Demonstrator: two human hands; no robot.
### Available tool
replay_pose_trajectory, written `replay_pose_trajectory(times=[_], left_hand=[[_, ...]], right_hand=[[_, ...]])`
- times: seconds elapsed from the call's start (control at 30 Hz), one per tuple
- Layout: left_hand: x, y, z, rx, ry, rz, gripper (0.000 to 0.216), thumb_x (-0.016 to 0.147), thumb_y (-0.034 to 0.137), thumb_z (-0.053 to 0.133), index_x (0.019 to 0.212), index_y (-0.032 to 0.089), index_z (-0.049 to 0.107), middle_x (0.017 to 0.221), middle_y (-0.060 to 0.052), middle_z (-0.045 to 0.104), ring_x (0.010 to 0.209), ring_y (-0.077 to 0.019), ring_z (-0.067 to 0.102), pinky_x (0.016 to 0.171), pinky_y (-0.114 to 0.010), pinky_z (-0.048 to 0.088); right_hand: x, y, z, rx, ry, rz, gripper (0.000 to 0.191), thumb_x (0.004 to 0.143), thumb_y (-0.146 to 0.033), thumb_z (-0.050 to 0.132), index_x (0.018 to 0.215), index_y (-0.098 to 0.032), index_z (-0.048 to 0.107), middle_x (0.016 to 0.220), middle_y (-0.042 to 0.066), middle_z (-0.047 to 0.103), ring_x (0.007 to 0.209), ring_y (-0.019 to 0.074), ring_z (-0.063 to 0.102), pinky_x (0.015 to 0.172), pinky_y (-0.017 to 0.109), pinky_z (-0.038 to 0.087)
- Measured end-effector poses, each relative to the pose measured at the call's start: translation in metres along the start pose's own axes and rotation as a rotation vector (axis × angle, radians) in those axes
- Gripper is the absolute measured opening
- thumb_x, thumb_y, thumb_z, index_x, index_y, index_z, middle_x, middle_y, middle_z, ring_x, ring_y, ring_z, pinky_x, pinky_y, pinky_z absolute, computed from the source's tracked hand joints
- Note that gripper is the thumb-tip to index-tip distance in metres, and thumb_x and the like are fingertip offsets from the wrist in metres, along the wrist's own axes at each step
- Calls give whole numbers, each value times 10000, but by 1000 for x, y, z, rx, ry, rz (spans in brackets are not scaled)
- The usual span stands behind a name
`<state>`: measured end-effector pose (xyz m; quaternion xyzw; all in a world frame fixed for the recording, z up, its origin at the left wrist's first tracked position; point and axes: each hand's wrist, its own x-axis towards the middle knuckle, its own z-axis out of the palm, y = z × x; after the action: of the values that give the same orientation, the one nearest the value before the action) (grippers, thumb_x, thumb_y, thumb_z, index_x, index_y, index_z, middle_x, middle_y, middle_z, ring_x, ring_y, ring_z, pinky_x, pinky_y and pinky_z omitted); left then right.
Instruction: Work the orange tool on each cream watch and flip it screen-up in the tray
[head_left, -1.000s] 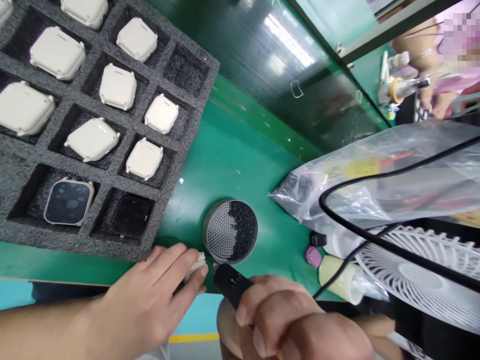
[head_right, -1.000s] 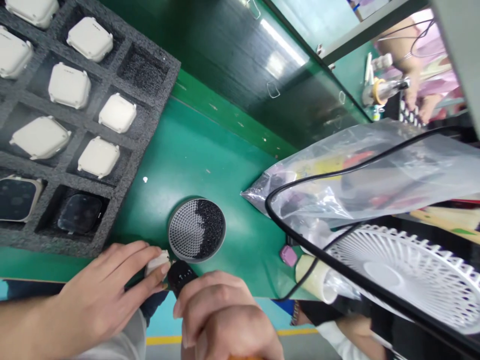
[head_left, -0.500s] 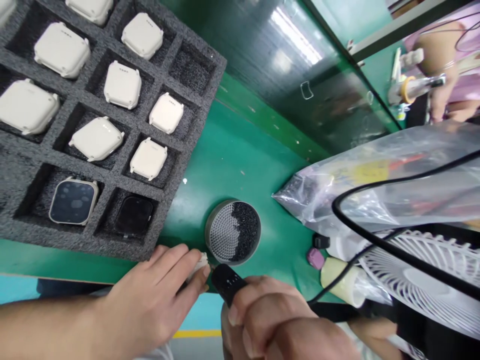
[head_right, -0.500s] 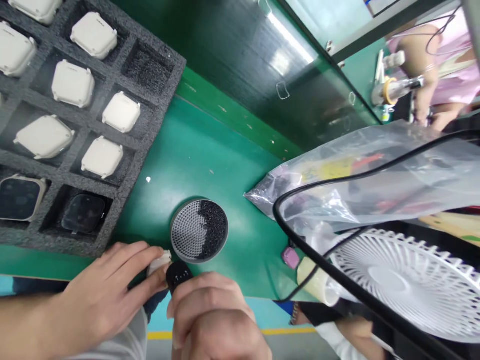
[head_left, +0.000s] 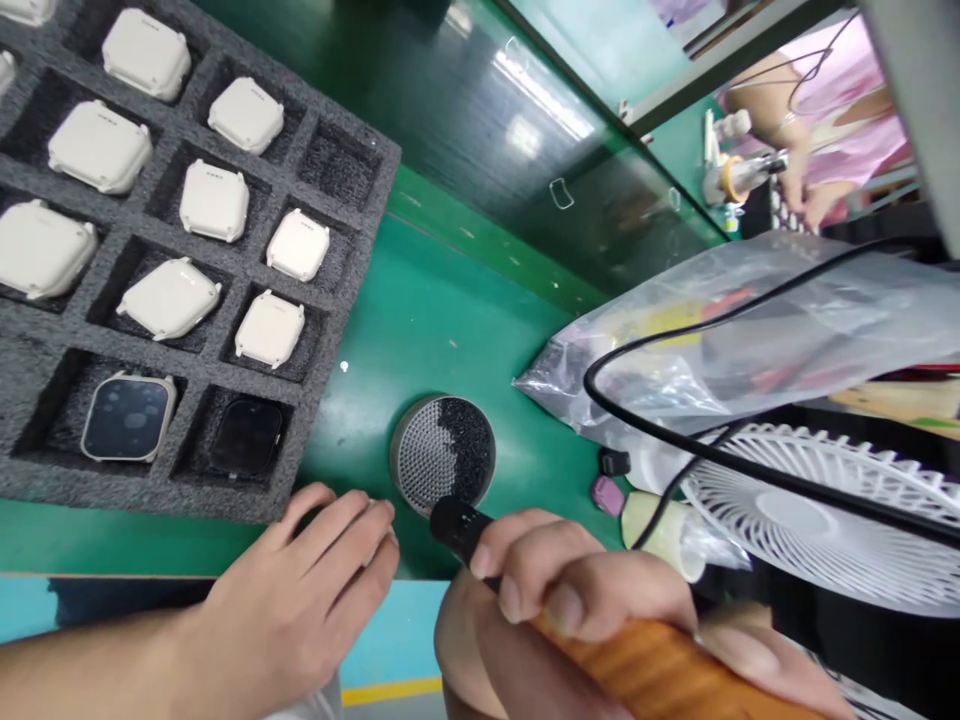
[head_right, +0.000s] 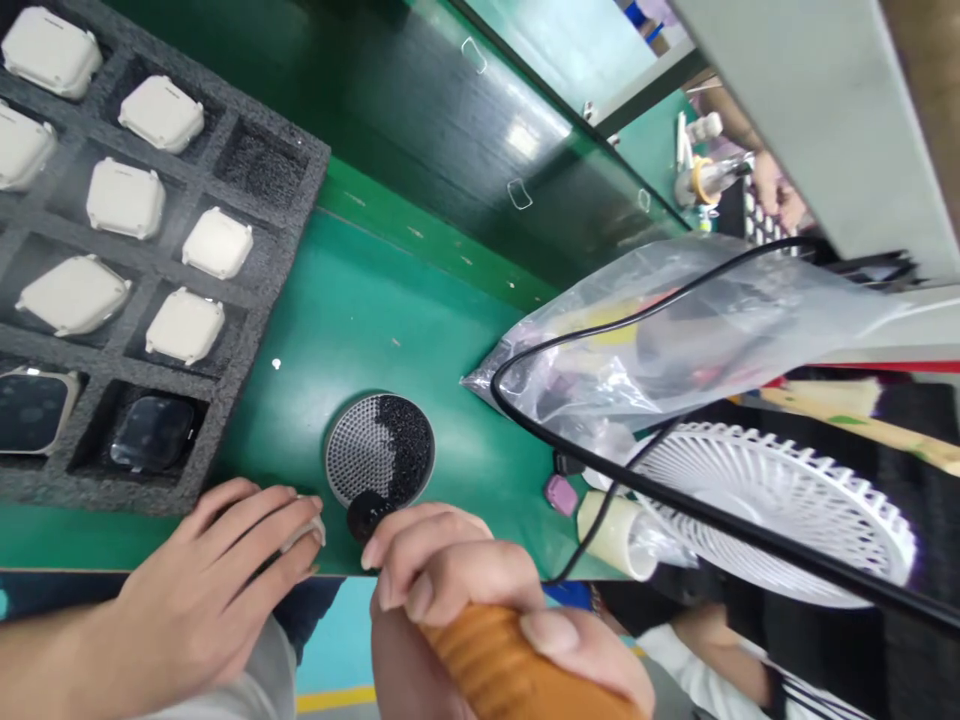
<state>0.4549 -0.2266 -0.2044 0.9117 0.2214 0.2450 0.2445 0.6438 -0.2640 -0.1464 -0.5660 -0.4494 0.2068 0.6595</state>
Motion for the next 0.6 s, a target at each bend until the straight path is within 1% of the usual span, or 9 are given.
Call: replay_pose_trajectory(times=[0.03,0.07,0.13,0.17,0.27,0.37,0.47,0.5,0.6], left_hand=[[0,1,1,6,27,-30,295,1066,156,530,1269,87,734,1329,-158,718,1251,-345,598,1109,-546,411],[0,1,2,13,55,-59,267,1042,151,593,1257,84,735,1290,-161,724,1233,-345,601,1107,-543,422],[2,3,4,18,85,-85,251,1005,162,680,1233,75,737,1276,-172,723,1230,-354,601,1103,-540,434],[2,3,4,6,82,-82,246,1005,169,683,1224,72,738,1292,-179,719,1242,-361,599,1104,-543,433],[2,1,2,-50,48,-53,279,1038,134,543,1220,60,741,1349,-196,702,1286,-378,588,1120,-560,416],[2,-2,-1,-69,35,-26,379,1024,69,429,1230,70,747,1329,-182,708,1279,-358,586,1128,-539,404],[4,-4,-3,-53,50,-54,367,1047,82,446,1237,116,758,1300,-145,715,1228,-315,591,1122,-486,403],[4,-4,-3,-50,56,-63,356,1060,97,453,1238,125,760,1294,-137,715,1214,-306,591,1119,-474,404],[4,-2,-2,-40,64,-64,333,1072,119,476,1243,122,762,1279,-131,717,1191,-295,593,1111,-464,416]], right_hand=[[-2,1,0,24,57,-25,330,1036,-440,500,1343,-380,608,804,-35,534,546,152,529,460,376,517],[-3,2,1,26,79,-19,323,1032,-417,505,1332,-366,613,820,-31,548,557,154,543,460,382,524],[-6,2,4,15,111,13,327,1037,-384,479,1336,-362,608,836,-28,557,571,156,560,461,388,536],[-7,2,6,9,115,24,335,1042,-379,461,1346,-368,601,838,-28,556,577,157,565,464,390,543],[-8,1,8,2,85,44,348,1053,-402,433,1367,-396,585,829,-30,548,582,161,568,464,391,551],[-6,2,6,-13,69,59,330,1053,-420,444,1351,-408,586,816,-35,534,572,157,550,465,385,545],[-3,1,-1,-9,77,36,320,1048,-446,462,1339,-391,584,783,-49,499,541,138,504,461,355,524],[-2,1,-3,1,59,27,310,1044,-464,469,1319,-388,590,760,-56,482,523,134,485,454,346,514],[-5,0,-8,16,-30,-8,249,1016,-513,534,1165,-342,635,676,-81,415,444,111,396,414,319,468]])
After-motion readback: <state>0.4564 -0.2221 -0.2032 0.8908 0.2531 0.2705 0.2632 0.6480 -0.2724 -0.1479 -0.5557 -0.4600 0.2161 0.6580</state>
